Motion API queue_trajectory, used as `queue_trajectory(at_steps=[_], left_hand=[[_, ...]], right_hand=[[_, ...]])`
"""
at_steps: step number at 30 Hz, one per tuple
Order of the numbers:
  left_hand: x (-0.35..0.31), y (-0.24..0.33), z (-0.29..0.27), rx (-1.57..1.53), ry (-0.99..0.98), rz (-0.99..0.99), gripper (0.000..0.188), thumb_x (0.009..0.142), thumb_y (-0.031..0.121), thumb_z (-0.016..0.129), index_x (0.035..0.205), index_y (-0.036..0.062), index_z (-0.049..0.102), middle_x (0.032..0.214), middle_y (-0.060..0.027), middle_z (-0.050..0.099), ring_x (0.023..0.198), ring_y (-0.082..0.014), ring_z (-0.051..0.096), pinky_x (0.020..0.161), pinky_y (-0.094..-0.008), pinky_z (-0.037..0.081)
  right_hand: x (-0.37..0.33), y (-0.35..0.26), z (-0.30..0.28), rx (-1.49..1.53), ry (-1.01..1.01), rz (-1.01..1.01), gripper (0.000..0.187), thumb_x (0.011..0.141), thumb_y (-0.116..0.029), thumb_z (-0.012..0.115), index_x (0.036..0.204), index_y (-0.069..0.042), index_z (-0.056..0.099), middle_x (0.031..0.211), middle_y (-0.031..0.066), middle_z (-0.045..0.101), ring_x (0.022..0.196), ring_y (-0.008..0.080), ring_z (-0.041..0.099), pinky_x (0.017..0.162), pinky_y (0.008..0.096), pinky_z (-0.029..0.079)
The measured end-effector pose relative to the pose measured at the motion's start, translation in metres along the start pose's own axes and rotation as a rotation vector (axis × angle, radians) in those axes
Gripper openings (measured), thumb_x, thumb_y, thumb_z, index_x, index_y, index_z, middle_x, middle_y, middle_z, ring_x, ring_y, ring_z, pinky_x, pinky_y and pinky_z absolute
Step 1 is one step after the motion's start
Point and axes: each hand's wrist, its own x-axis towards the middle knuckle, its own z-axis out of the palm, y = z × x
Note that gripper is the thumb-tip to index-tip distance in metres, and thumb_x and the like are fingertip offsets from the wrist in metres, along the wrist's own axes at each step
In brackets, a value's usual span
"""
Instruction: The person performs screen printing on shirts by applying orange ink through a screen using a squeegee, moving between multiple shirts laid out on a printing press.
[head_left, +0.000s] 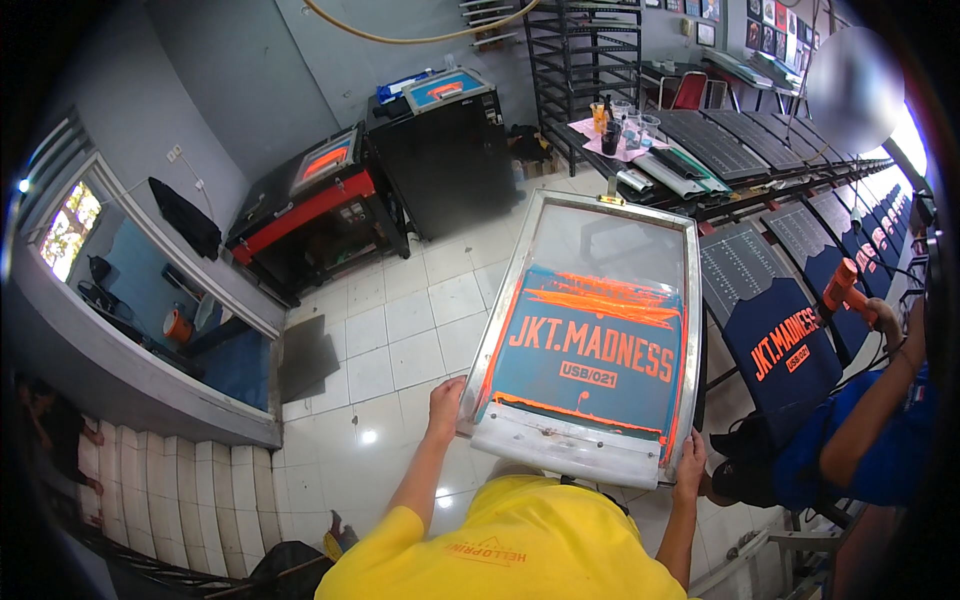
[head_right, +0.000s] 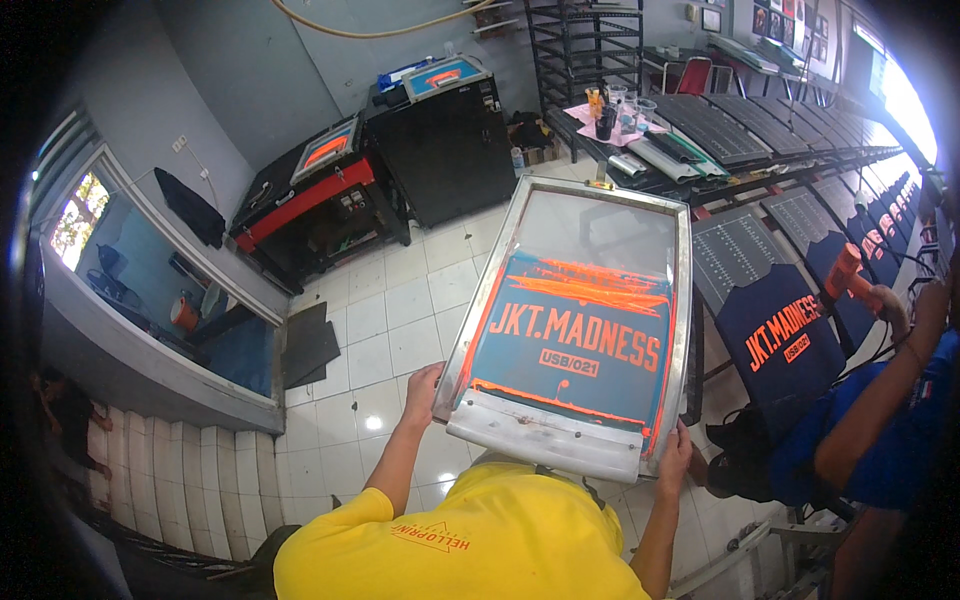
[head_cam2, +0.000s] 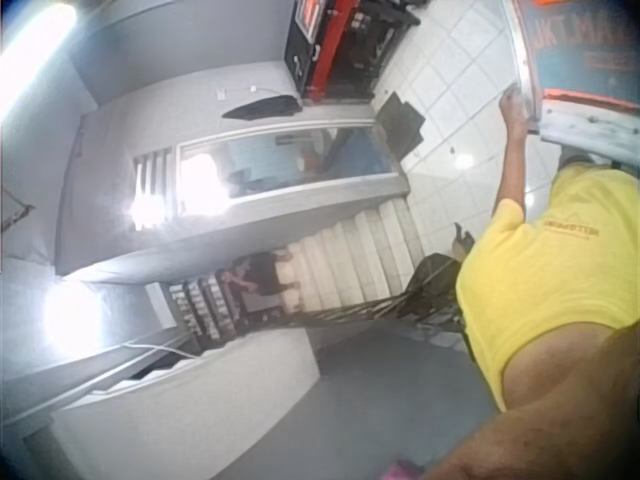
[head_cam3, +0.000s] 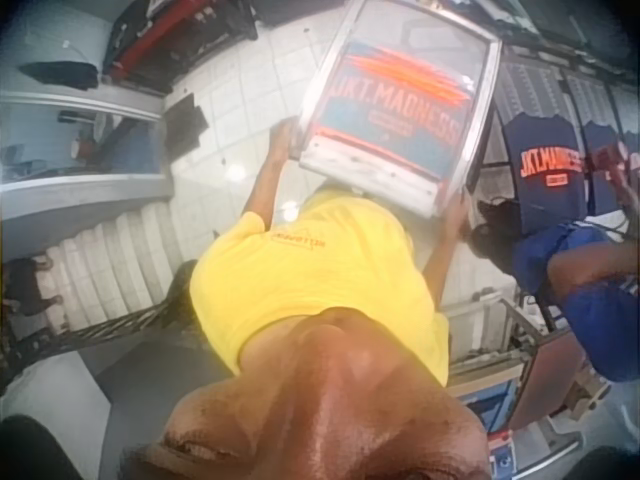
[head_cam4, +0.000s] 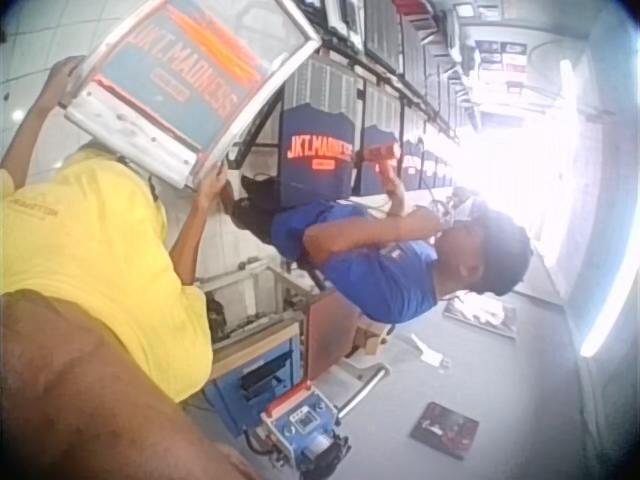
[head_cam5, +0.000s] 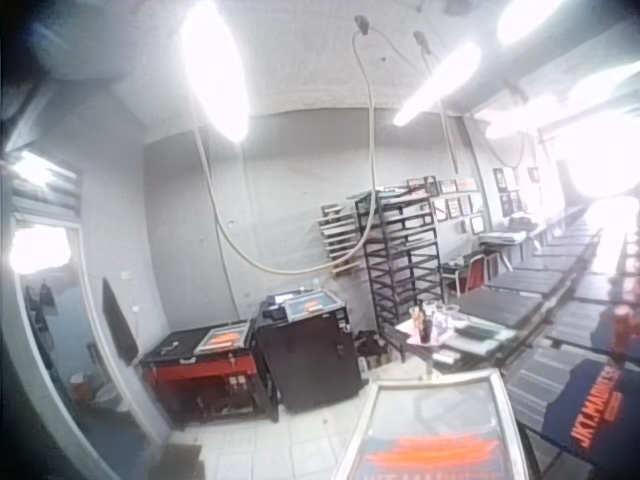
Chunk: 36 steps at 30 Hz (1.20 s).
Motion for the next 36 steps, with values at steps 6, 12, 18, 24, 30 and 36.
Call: queue_trajectory(at_steps=[6,12,18,24,30,36], left_hand=[[0.001,0.001,-0.001,-0.011,0.004,-0.011,0.031,0.093,0.019,0.059,0.111,-0.0044,0.068,0.101,-0.0086,0.07,0.092,-0.0142,0.063,0.085,-0.0268,0.048],[0.001,0.0,0.0,-0.017,0.0,-0.017,0.03,0.093,0.019,0.059,0.11,-0.0034,0.069,0.098,-0.0077,0.07,0.089,-0.0132,0.064,0.082,-0.0261,0.049],[0.001,-0.001,-0.002,-0.028,0.005,-0.007,0.029,0.093,0.019,0.059,0.108,-0.0027,0.07,0.097,-0.0072,0.071,0.088,-0.0128,0.064,0.081,-0.0258,0.049],[0.001,0.0,0.0,-0.023,0.012,-0.006,0.029,0.093,0.02,0.06,0.109,-0.0027,0.069,0.098,-0.0074,0.07,0.089,-0.0128,0.063,0.082,-0.026,0.048],[0.001,0.002,0.0,-0.019,0.0,-0.006,0.029,0.093,0.019,0.06,0.11,-0.0031,0.069,0.099,-0.0079,0.07,0.09,-0.0134,0.063,0.083,-0.0261,0.048],[0.003,-0.002,-0.002,-0.02,-0.003,-0.009,0.03,0.092,0.018,0.06,0.111,-0.0036,0.069,0.101,-0.0089,0.07,0.092,-0.0144,0.063,0.085,-0.0265,0.048]], right_hand=[[0.002,0.004,0.0,0.012,-0.011,-0.003,0.037,0.101,-0.015,0.044,0.133,0.003,0.053,0.123,0.0095,0.06,0.111,0.0166,0.055,0.099,0.0298,0.041],[0.003,0.003,-0.001,-0.003,-0.004,-0.008,0.038,0.101,-0.015,0.045,0.133,0.003,0.053,0.124,0.0101,0.06,0.111,0.0174,0.055,0.1,0.0304,0.041],[0.002,0.003,0.0,-0.003,0.001,-0.012,0.037,0.101,-0.015,0.045,0.133,0.003,0.054,0.122,0.0103,0.061,0.11,0.0173,0.056,0.099,0.0307,0.041],[0.001,0.0,0.002,0.045,-0.003,0.008,0.037,0.101,-0.015,0.045,0.132,0.003,0.054,0.122,0.01,0.061,0.109,0.0164,0.056,0.098,0.0298,0.042],[-0.001,-0.004,0.001,0.027,-0.007,-0.002,0.037,0.101,-0.015,0.045,0.132,0.003,0.053,0.122,0.0097,0.061,0.109,0.016,0.056,0.098,0.0296,0.042],[0.0,-0.001,0.001,0.043,-0.011,0.005,0.036,0.101,-0.015,0.045,0.132,0.003,0.054,0.122,0.0095,0.06,0.11,0.0161,0.056,0.099,0.0295,0.042]])
